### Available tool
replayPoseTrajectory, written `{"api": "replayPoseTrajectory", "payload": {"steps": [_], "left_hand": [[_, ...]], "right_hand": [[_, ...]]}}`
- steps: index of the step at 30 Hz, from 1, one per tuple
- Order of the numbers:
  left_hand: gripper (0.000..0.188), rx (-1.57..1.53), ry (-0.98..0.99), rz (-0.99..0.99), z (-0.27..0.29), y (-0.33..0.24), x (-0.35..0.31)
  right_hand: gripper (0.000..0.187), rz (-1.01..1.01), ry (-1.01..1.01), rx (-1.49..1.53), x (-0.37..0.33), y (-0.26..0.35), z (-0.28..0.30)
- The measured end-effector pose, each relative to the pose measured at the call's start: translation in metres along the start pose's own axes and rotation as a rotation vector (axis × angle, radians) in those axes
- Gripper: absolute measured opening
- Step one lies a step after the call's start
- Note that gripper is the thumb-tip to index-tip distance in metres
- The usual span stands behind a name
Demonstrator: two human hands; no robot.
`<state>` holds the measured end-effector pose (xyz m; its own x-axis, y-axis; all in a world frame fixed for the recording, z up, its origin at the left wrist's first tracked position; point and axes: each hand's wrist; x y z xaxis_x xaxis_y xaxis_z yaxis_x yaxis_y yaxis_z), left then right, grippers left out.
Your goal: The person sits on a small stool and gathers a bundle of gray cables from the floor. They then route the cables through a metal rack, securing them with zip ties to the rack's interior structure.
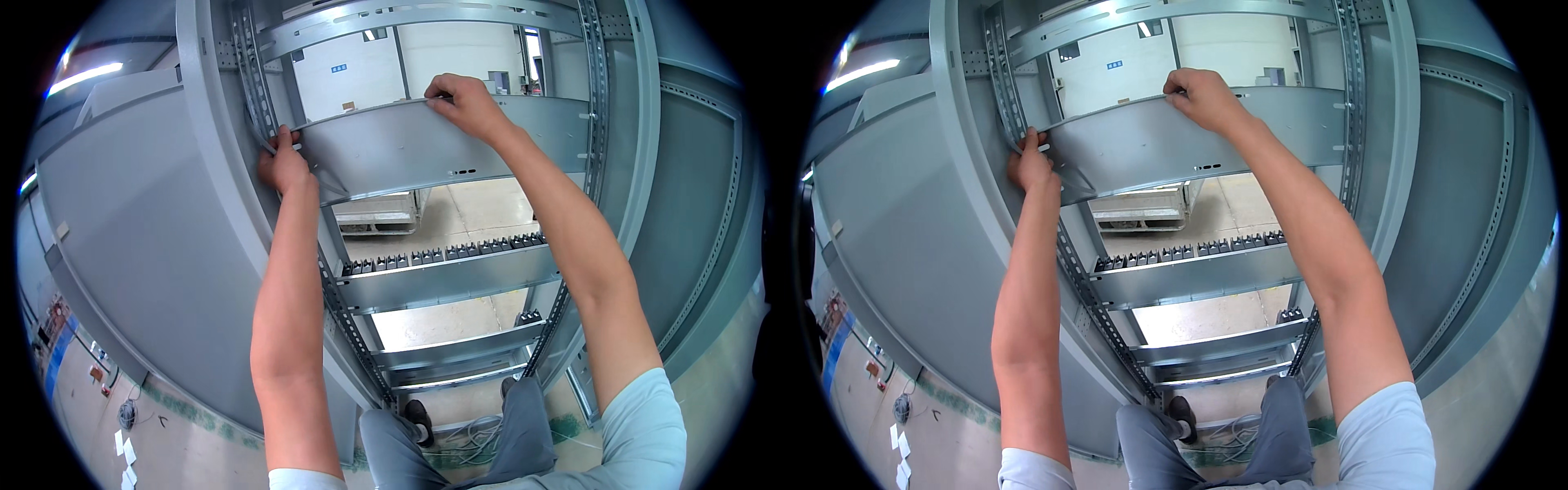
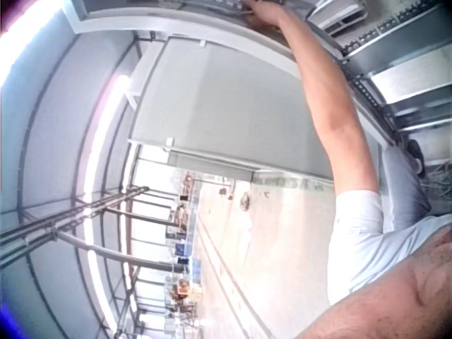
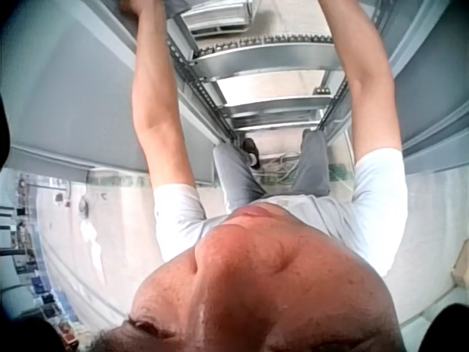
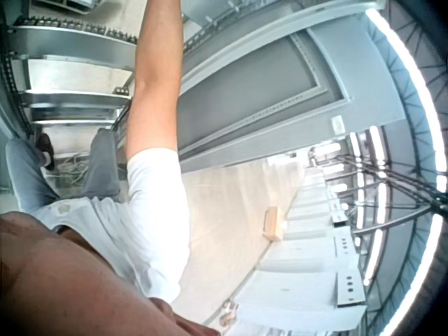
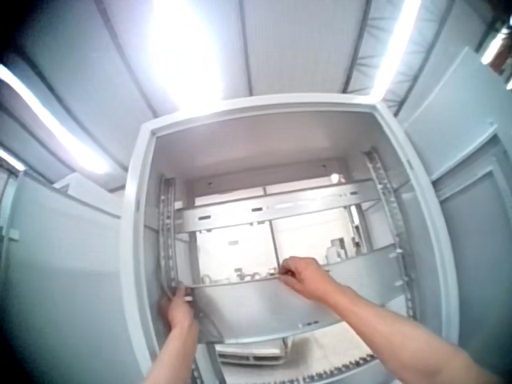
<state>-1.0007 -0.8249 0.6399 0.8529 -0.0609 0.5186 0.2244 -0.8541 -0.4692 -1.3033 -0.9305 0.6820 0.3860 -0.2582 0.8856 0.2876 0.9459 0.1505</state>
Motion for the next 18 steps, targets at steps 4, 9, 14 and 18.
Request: {"api": "replayPoseTrajectory", "payload": {"steps": [4, 9, 14, 18], "left_hand": [[0.019, -0.045, -0.040, -0.004, -0.004, 0.007, 0.004], [0.021, -0.002, -0.015, 0.006, -0.005, 0.003, 0.004], [0.017, 0.061, -0.042, 0.019, -0.007, -0.006, 0.002], [0.015, 0.052, -0.026, 0.079, -0.009, -0.010, -0.004]], "right_hand": [[0.015, 0.032, -0.031, 0.002, 0.000, 0.003, -0.001], [0.014, 0.009, -0.026, 0.022, -0.004, 0.001, 0.000], [0.014, 0.028, -0.025, 0.022, 0.000, 0.000, -0.001], [0.014, -0.004, -0.012, -0.005, -0.002, -0.001, 0.000]]}}
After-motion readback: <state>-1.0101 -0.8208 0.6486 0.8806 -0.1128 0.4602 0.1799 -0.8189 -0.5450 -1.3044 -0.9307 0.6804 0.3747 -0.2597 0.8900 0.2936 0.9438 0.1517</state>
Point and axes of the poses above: each hand's wrist, its own x-axis towards the middle knuckle, its own z-axis out of the back of the hand, y = z × x, and after that the axes turned 8 degrees about -z, right-handed
